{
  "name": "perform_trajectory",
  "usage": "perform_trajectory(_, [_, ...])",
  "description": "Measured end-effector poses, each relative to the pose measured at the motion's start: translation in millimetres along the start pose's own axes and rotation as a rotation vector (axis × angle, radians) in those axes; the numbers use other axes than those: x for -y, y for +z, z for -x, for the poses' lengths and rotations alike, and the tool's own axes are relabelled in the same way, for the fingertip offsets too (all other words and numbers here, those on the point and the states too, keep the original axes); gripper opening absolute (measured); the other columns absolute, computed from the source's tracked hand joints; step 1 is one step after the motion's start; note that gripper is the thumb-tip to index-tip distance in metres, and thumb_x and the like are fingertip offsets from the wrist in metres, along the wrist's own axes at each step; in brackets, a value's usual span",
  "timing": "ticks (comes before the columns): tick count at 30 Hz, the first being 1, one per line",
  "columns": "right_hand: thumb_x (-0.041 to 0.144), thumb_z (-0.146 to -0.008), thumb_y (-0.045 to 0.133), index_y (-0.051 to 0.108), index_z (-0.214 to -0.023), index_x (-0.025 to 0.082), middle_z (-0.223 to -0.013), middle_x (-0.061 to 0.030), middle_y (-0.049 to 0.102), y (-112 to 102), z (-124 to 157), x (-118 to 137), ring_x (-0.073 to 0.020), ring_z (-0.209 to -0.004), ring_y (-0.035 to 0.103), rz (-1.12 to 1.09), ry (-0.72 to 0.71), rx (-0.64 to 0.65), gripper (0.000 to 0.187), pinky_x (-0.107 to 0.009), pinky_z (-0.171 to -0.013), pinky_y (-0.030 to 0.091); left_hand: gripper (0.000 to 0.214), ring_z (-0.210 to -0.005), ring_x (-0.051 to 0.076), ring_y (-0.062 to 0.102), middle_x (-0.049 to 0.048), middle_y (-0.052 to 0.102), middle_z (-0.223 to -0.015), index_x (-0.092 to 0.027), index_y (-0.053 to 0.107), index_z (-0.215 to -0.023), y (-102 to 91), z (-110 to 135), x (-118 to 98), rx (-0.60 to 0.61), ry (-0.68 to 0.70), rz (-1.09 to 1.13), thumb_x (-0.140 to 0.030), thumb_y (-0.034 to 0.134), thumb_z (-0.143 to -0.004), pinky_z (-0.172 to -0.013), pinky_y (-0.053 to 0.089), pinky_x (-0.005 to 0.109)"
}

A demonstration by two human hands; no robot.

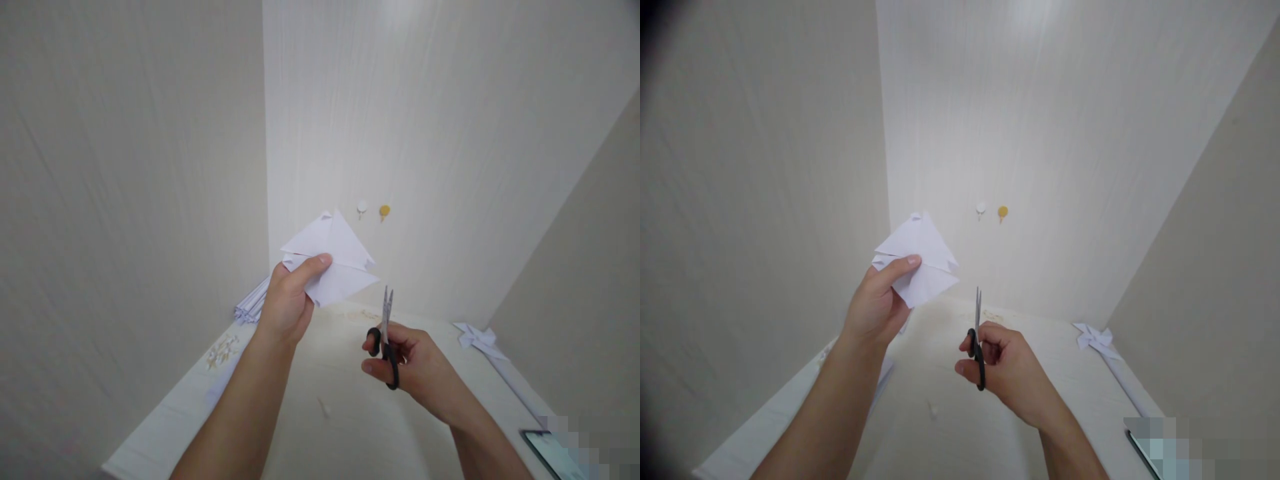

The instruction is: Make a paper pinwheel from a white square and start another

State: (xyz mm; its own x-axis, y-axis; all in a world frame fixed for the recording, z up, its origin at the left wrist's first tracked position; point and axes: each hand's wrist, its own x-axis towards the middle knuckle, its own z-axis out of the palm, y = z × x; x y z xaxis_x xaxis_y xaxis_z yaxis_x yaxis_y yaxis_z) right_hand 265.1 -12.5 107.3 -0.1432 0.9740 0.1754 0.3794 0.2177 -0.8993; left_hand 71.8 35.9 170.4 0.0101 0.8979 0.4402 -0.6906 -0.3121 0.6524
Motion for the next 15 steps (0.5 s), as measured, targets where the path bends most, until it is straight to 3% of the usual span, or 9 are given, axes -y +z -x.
perform_trajectory(3, [0.041, -0.061, 0.087, 0.071, -0.080, 0.019, -0.062, 0.0026, 0.055, -10, 1, 15, -0.0126, -0.058, 0.043, -0.002, 0.028, -0.005, 0.033, -0.026, -0.052, 0.033, 0.049, -0.106, 0.029, 0.073, 0.0080, 0.079, -0.107, -0.015, 0.071, -0.118, 4.1, -1, -2, 0.034, 0.051, 0.008, -0.021, 0.081, -0.070, -0.091, 0.058, 0.035])
perform_trajectory(7, [0.044, -0.062, 0.087, 0.073, -0.074, 0.020, -0.063, 0.0001, 0.061, -26, 3, 32, -0.0144, -0.059, 0.049, 0.092, -0.041, -0.009, 0.030, -0.028, -0.056, 0.039, 0.049, -0.104, 0.029, 0.074, 0.0073, 0.079, -0.102, -0.015, 0.071, -0.115, 5.6, -3, 1, 0.053, 0.031, 0.022, -0.022, 0.082, -0.068, -0.091, 0.058, 0.035])
perform_trajectory(11, [0.052, -0.066, 0.083, 0.065, -0.058, 0.021, -0.054, 0.0010, 0.052, -39, 7, 29, -0.0142, -0.055, 0.044, 0.184, -0.066, -0.023, 0.037, -0.029, -0.053, 0.035, 0.049, -0.100, 0.030, 0.075, 0.0065, 0.080, -0.100, -0.016, 0.072, -0.113, 4.8, -5, 8, 0.064, -0.036, -0.006, -0.023, 0.083, -0.065, -0.090, 0.059, 0.037])
perform_trajectory(15, [0.055, -0.071, 0.079, 0.065, -0.063, 0.023, -0.058, -0.0005, 0.054, -54, 12, 22, -0.0157, -0.055, 0.045, 0.203, -0.097, 0.000, 0.035, -0.029, -0.050, 0.034, 0.047, -0.101, 0.031, 0.074, 0.0055, 0.080, -0.096, -0.017, 0.073, -0.112, 5.2, -8, 11, 0.053, -0.011, -0.050, -0.024, 0.083, -0.067, -0.088, 0.060, 0.037])
